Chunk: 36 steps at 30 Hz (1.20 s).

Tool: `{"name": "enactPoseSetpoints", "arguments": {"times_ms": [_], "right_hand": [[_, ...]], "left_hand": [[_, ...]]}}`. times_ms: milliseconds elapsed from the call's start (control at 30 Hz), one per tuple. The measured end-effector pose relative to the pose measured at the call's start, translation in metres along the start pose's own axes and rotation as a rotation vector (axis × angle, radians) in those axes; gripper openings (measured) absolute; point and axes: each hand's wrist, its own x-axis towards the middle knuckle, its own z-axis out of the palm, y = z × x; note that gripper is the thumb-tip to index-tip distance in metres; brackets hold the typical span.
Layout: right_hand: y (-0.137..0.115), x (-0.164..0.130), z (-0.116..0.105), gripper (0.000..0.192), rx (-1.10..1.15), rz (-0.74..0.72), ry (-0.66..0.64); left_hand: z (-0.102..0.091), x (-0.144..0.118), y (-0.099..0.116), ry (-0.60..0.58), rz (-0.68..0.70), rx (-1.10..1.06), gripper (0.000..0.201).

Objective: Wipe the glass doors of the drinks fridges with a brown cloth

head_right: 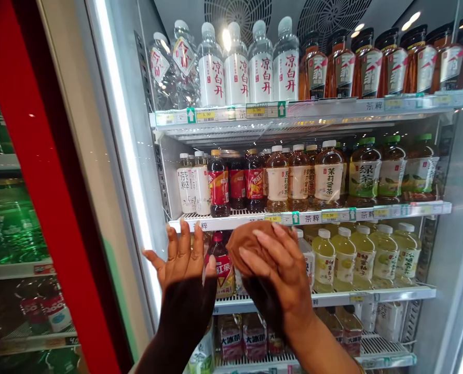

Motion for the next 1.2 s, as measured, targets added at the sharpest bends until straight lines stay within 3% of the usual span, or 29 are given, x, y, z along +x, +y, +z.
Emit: {"name": "enactPoseSetpoints", "arguments": {"times_ms": [167, 267, 400, 500, 600, 667, 767, 867, 1033, 1133, 1200], "right_hand": [[-0.009, 0.038, 0.023, 0.050, -0.035, -0.030, 0.110], [-0.023, 0.033, 0.031, 0.043, 0.039, -0.082, 0.055], [-0.023, 0.011, 0.022, 0.038, 0.045, -0.081, -0.038], [-0.017, 0.023, 0.021, 0.043, -0.012, -0.025, 0.068], [-0.025, 0.050, 0.035, 0.047, -0.002, -0.009, 0.121], [-0.039, 0.056, 0.044, 0.044, 0.050, -0.023, 0.093], [-0.053, 0.041, 0.047, 0.040, 0.091, -0.051, 0.003], [-0.049, 0.025, 0.039, 0.038, 0.088, -0.071, -0.028], [-0.045, 0.055, 0.045, 0.040, 0.061, -0.032, 0.064], [-0.061, 0.069, 0.057, 0.037, 0.125, -0.057, 0.024], [-0.070, 0.062, 0.060, 0.037, 0.146, -0.091, -0.012]], "left_hand": [[0.000, 0.008, -0.013, 0.039, 0.017, -0.028, 0.084], [-0.001, 0.009, -0.028, 0.009, 0.057, -0.028, 0.087], [-0.007, 0.006, -0.044, -0.001, 0.049, -0.016, 0.092], [-0.011, 0.008, -0.048, -0.019, 0.039, -0.011, 0.092], [-0.014, 0.013, -0.050, -0.019, 0.027, -0.025, 0.089], [-0.017, 0.014, -0.052, -0.007, 0.003, -0.040, 0.089], [-0.021, 0.013, -0.058, -0.003, 0.002, -0.048, 0.088], [-0.025, 0.011, -0.066, -0.037, 0.011, -0.037, 0.088], [-0.027, 0.016, -0.072, -0.056, 0.021, -0.049, 0.087], [-0.028, 0.018, -0.076, -0.055, 0.040, -0.059, 0.087], [-0.030, 0.017, -0.080, -0.042, 0.047, -0.055, 0.088]]}}
